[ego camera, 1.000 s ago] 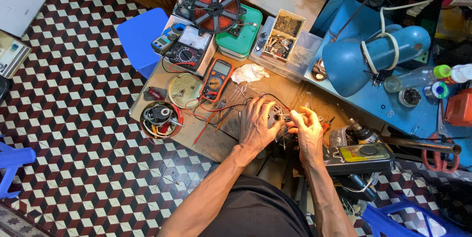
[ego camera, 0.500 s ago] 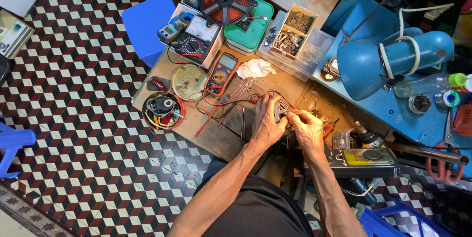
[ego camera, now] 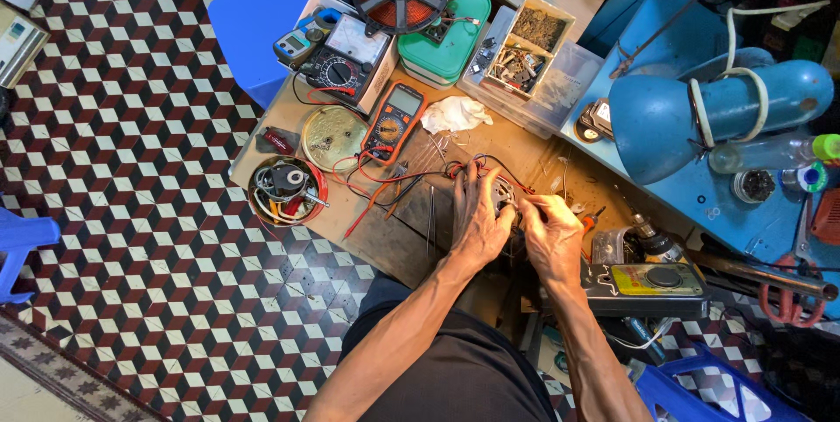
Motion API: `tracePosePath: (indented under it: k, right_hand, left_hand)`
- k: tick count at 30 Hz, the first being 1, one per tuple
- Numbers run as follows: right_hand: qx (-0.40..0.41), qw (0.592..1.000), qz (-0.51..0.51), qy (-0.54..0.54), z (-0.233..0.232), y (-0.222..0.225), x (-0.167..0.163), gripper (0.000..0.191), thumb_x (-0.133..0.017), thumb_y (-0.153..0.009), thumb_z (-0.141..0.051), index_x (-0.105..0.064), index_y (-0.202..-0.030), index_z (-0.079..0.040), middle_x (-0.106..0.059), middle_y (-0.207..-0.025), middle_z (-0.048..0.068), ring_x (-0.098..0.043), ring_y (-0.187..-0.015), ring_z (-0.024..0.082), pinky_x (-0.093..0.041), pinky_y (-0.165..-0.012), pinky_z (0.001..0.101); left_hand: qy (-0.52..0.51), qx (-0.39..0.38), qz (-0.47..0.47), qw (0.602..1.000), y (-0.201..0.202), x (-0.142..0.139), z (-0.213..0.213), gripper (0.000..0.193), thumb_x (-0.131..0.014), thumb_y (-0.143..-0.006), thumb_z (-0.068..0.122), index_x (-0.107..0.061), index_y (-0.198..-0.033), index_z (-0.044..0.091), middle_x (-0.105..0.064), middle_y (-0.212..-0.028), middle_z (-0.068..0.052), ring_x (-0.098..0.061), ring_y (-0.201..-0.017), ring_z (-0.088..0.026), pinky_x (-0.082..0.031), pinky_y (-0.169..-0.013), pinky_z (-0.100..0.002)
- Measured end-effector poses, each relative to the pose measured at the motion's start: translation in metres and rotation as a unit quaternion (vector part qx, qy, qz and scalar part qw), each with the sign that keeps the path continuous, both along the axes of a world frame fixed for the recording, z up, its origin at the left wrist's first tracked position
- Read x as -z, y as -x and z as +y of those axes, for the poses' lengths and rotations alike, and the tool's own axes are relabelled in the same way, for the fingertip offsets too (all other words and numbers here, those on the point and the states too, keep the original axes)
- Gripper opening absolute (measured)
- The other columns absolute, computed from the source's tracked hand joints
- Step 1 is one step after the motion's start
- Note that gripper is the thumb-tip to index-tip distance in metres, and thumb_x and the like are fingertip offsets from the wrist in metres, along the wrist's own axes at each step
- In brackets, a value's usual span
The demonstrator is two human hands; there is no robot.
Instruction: The person works on an electric motor at a cluttered workbench, holding the motor housing and manipulating its wires and internal parts by hand. They use a small flashlight to view inside the motor, handle a screwdriver, and finally use a power drill on the motor assembly.
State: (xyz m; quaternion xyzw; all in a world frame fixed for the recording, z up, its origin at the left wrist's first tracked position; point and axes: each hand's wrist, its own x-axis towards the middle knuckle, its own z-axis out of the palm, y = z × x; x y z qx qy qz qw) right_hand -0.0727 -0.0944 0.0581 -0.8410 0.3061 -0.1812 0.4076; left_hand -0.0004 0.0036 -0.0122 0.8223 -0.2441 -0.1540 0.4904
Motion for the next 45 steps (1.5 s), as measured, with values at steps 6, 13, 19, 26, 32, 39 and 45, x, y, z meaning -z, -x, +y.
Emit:
tracePosePath:
  k: [6, 13, 19, 26, 32, 39, 45]
  right_hand:
    - [0.027, 0.998, 0.043, 0.025, -0.01, -0.002, 0.022, 0.015, -0.072, -0.093, -0.013, -0.074, -0.096, 0.001, -0.071, -0.088, 0.016, -0.07, -0.075, 0.027, -0.053, -0.07, 0.0354]
    - [-0.016, 0.998, 0.041, 0.048, -0.002, -0.003, -0.002, 0.012, -0.07, -0.093, -0.01, -0.074, -0.096, 0.001, -0.07, -0.088, 0.015, -0.07, -0.076, 0.026, -0.054, -0.071, 0.0356]
    - [-0.062, 0.996, 0.034, 0.061, 0.004, -0.007, -0.011, 0.014, -0.072, -0.092, -0.011, -0.075, -0.099, 0.001, -0.07, -0.09, 0.015, -0.069, -0.082, 0.024, -0.053, -0.076, 0.0332]
    - [0.05, 0.979, 0.086, -0.177, -0.016, -0.008, -0.001, 0.023, -0.07, -0.093, -0.02, -0.075, -0.102, 0.001, -0.076, -0.089, 0.008, -0.067, -0.08, 0.012, -0.054, -0.073, 0.0272]
    - [0.005, 0.987, 0.106, -0.119, -0.017, -0.006, 0.011, 0.025, -0.072, -0.09, -0.02, -0.076, -0.101, 0.002, -0.074, -0.092, 0.01, -0.069, -0.077, 0.014, -0.053, -0.071, 0.0283]
    - [0.075, 0.972, 0.128, -0.181, -0.021, -0.008, 0.026, 0.025, -0.071, -0.09, -0.02, -0.078, -0.099, 0.003, -0.077, -0.088, 0.012, -0.068, -0.08, 0.015, -0.053, -0.074, 0.0281]
    - [0.005, 0.993, 0.066, -0.102, -0.015, 0.004, 0.011, 0.026, -0.069, -0.093, -0.018, -0.075, -0.103, 0.004, -0.073, -0.093, 0.01, -0.066, -0.083, 0.016, -0.051, -0.075, 0.0281]
  left_hand:
    - [0.017, -0.003, 0.0, 1.0, 0.003, -0.002, 0.001, 0.068, -0.066, -0.089, 0.019, -0.037, -0.15, 0.006, -0.019, -0.162, -0.037, -0.018, -0.147, -0.059, -0.019, -0.12, -0.065]
    - [-0.015, 0.001, 0.015, 1.0, 0.002, -0.006, -0.001, 0.069, -0.068, -0.087, 0.015, -0.037, -0.147, 0.005, -0.018, -0.162, -0.037, -0.017, -0.146, -0.06, -0.019, -0.119, -0.065]
    - [-0.022, 0.005, -0.006, 1.0, 0.002, -0.015, 0.001, 0.07, -0.073, -0.086, 0.011, -0.038, -0.147, 0.007, -0.018, -0.161, -0.039, -0.02, -0.146, -0.058, -0.024, -0.117, -0.064]
    - [0.012, -0.019, -0.01, 1.0, -0.001, -0.027, 0.003, 0.07, -0.077, -0.084, 0.017, -0.041, -0.143, 0.006, -0.023, -0.158, -0.04, -0.025, -0.145, -0.056, -0.027, -0.117, -0.061]
    - [-0.033, -0.034, -0.015, 0.999, 0.003, -0.028, -0.002, 0.069, -0.074, -0.084, 0.016, -0.041, -0.143, 0.004, -0.023, -0.158, -0.041, -0.026, -0.143, -0.056, -0.025, -0.116, -0.061]
    - [-0.025, -0.056, -0.007, 0.998, 0.008, -0.024, -0.006, 0.066, -0.071, -0.087, 0.016, -0.04, -0.143, 0.002, -0.023, -0.158, -0.042, -0.027, -0.144, -0.056, -0.026, -0.118, -0.062]
    - [-0.026, -0.044, -0.02, 0.999, 0.006, -0.027, -0.005, 0.068, -0.071, -0.085, 0.013, -0.039, -0.144, 0.001, -0.019, -0.158, -0.044, -0.027, -0.143, -0.057, -0.026, -0.116, -0.063]
